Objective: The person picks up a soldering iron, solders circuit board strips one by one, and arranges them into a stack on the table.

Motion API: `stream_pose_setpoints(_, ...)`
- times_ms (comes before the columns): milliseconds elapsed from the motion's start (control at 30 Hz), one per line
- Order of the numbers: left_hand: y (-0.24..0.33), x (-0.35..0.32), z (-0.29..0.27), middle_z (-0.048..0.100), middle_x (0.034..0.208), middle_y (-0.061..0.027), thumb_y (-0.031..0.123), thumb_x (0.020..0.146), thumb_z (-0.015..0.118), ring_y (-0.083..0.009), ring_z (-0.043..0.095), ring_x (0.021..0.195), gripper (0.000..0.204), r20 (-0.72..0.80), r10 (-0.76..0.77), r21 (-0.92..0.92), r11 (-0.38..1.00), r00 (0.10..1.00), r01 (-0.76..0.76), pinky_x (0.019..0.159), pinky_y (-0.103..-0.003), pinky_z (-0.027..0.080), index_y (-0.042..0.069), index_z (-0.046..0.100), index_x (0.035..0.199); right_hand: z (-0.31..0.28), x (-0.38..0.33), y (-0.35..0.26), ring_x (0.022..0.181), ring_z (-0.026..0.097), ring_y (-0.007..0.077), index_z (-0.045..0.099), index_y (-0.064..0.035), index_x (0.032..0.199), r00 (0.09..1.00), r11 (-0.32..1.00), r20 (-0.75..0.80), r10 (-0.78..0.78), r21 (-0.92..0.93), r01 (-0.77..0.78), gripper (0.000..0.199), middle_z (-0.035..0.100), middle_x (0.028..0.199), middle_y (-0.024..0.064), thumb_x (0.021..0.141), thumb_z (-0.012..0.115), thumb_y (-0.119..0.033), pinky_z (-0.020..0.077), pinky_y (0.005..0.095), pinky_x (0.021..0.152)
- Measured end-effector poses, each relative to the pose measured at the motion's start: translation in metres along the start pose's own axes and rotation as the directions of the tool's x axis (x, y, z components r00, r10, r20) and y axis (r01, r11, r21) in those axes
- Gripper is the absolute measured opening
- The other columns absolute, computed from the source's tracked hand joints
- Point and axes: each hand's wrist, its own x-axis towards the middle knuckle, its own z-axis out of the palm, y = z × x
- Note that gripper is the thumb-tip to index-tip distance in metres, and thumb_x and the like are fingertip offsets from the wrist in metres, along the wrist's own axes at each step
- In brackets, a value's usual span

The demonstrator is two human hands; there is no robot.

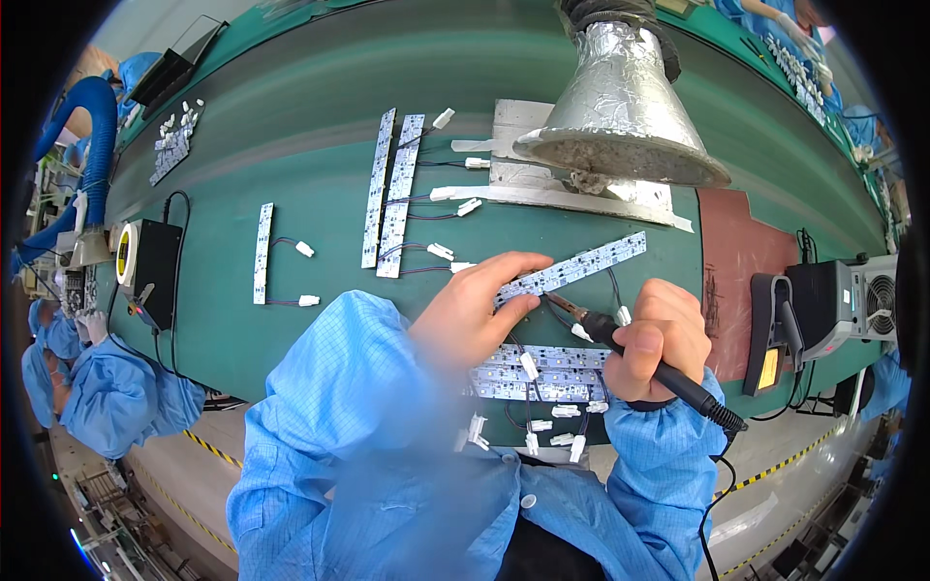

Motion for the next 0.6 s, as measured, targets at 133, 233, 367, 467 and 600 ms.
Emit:
stream_pose_setpoints(133, -0.002, -0.001, -0.001, 0.064, 0.118, -0.0166, 0.002, 0.089, 0.061, -0.0266, 0.062, 0.11, 0.037, -0.002, 0.009, 0.013, 1.0, 1.0, -0.009, 0.095, -0.035, 0.047, -0.002, 0.055, 0.125, 0.003, 0.0, 0.001, 0.037, 0.031, 0.0158, 0.041, -0.0033, 0.063, 1.0, 1.0, 0.008, -0.009, 0.019, 0.009, 0.034, 0.035, 0.046, 0.0043, 0.094, 0.049, -0.014, 0.0217, 0.0327, 0.038)
stream_pose_setpoints(233, -0.003, 0.0, 0.0, 0.064, 0.117, -0.0171, 0.002, 0.089, 0.061, -0.0264, 0.062, 0.11, 0.038, 0.002, 0.021, 0.031, 0.999, 1.0, -0.021, 0.096, -0.035, 0.047, -0.002, 0.054, 0.126, 0.001, 0.0, 0.0, 0.038, 0.031, 0.0151, 0.041, -0.0031, 0.063, 1.0, 1.0, 0.008, 0.019, -0.005, -0.019, 0.036, 0.035, 0.047, 0.0043, 0.096, 0.047, -0.016, 0.0218, 0.0316, 0.039)
stream_pose_setpoints(367, -0.004, -0.001, -0.003, 0.063, 0.118, -0.0181, 0.002, 0.088, 0.062, -0.0268, 0.061, 0.113, 0.04, 0.021, -0.025, -0.02, 0.999, 0.999, 0.025, 0.097, -0.035, 0.046, -0.003, 0.052, 0.127, -0.02, 0.0, -0.003, 0.046, 0.032, 0.0122, 0.039, -0.0029, 0.062, 0.962, 0.96, -0.058, 0.265, -0.072, -0.269, 0.038, 0.036, 0.052, 0.0037, 0.097, 0.042, -0.017, 0.0218, 0.0294, 0.044)
stream_pose_setpoints(467, -0.001, -0.001, -0.005, 0.062, 0.12, -0.0184, 0.002, 0.087, 0.063, -0.0267, 0.06, 0.115, 0.043, 0.037, -0.025, -0.022, 0.999, 0.999, 0.026, 0.099, -0.035, 0.046, -0.003, 0.052, 0.128, -0.035, 0.0, 0.01, 0.051, 0.034, 0.0114, 0.04, -0.004, 0.06, 0.925, 0.958, -0.274, 0.264, -0.034, -0.283, 0.039, 0.037, 0.054, 0.003, 0.098, 0.042, -0.015, 0.0241, 0.0287, 0.049)
stream_pose_setpoints(600, 0.001, -0.002, -0.004, 0.062, 0.119, -0.018, 0.001, 0.085, 0.064, -0.0274, 0.06, 0.113, 0.044, 0.035, -0.028, -0.006, 1.0, 0.999, 0.028, 0.098, -0.036, 0.045, -0.003, 0.053, 0.128, -0.041, 0.0, 0.021, 0.052, 0.034, 0.0114, 0.039, -0.0015, 0.06, 0.937, 0.959, -0.236, 0.259, -0.052, -0.278, 0.037, 0.04, 0.055, 0.0042, 0.095, 0.046, -0.011, 0.0244, 0.0287, 0.05)
